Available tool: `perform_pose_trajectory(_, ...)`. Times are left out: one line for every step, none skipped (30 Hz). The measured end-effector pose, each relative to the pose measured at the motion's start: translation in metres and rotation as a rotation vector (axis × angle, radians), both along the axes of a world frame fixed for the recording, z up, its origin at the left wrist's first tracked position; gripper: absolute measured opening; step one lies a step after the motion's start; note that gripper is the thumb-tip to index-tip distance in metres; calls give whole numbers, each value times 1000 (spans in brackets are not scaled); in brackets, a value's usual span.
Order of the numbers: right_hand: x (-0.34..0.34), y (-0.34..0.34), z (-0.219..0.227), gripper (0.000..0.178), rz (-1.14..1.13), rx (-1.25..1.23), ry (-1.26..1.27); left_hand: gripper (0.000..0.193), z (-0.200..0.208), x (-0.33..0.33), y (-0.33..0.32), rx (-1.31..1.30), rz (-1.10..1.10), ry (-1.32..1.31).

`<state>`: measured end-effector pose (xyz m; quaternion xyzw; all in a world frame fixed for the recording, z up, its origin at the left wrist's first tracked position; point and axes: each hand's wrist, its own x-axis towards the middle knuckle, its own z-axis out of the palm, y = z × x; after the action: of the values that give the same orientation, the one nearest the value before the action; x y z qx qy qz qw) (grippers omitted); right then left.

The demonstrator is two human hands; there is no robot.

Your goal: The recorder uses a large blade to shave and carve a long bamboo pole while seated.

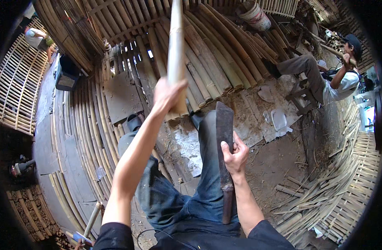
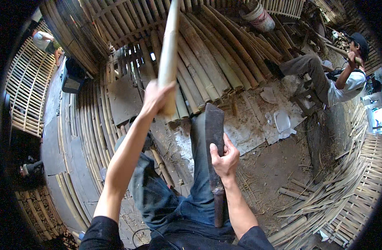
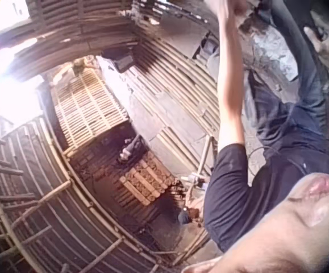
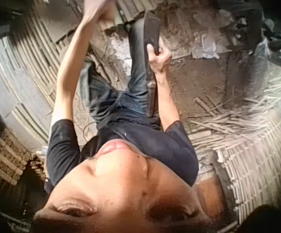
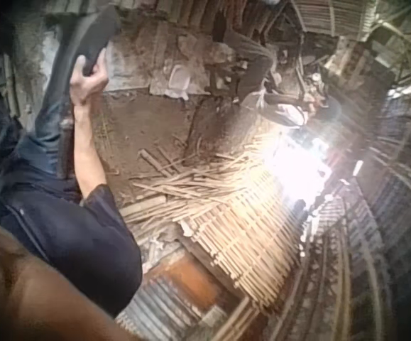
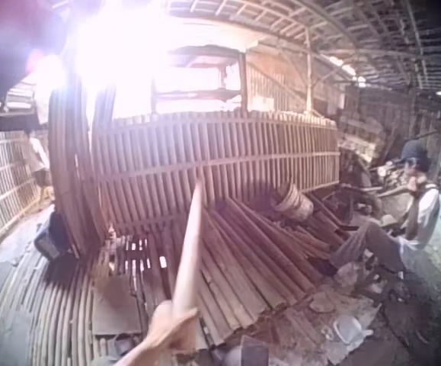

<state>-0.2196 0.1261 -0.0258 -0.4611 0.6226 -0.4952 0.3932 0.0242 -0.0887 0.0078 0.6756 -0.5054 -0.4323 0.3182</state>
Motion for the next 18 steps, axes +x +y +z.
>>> perform_pose_trajectory(-4, 0, -2, 56, -12, -41, -59, 73, 7, -23, -35, -64, -12, -22)
perform_pose_trajectory(-4, -1, 5, 53, 38, 4, -22, 77, 1, -36, -73, -161, 102, -131)
perform_pose_trajectory(-10, 1, 6, 53, 42, 14, -16, 76, 9, -62, -95, -173, 67, -99)
perform_pose_trajectory(-18, 3, 7, 52, 8, 17, -7, 73, 18, -92, -104, -217, 28, -236)
perform_pose_trajectory(-22, 2, 8, 51, -20, 14, -8, 73, 23, -110, -113, -222, -49, -232)
perform_pose_trajectory(-23, 0, 9, 52, -31, 4, -40, 73, 14, -127, -116, -213, -94, -208)
perform_pose_trajectory(-28, 0, 2, 52, -62, 5, -25, 74, 2, -138, -115, -204, -139, -186)
perform_pose_trajectory(-33, -2, -1, 55, -95, 0, -29, 72, -15, -146, -108, -244, -223, -207)
perform_pose_trajectory(-38, -4, -4, 57, -125, -7, -38, 70, -32, -150, -97, -285, -305, -232)
perform_pose_trajectory(-54, 3, -23, 62, -162, 55, 67, 66, -50, -151, -84, -325, -332, -169)
perform_pose_trajectory(-45, -5, -21, 69, -224, -20, 8, 64, -73, -141, -73, -350, -341, -197)
perform_pose_trajectory(-49, -7, -20, 70, -191, -4, 51, 63, -89, -129, -65, -287, -351, -153)
perform_pose_trajectory(-52, -8, -20, 71, -149, 12, 89, 64, -108, -111, -60, -199, -327, -147)
perform_pose_trajectory(-53, -8, -18, 71, -151, 26, 92, 64, -129, -97, -57, -109, -302, -130)
perform_pose_trajectory(-53, -8, -18, 72, -160, 45, 111, 65, -152, -81, -56, -114, -282, -302)
perform_pose_trajectory(-49, -9, -18, 74, -157, 60, 120, 64, -183, -53, -56, -57, -236, -264)
perform_pose_trajectory(-52, -9, -17, 74, -154, 76, 124, 62, -206, -37, -53, 3, -158, -195)
perform_pose_trajectory(-55, -8, -17, 73, -161, 75, 150, 62, -207, -26, -48, 107, -137, -197)
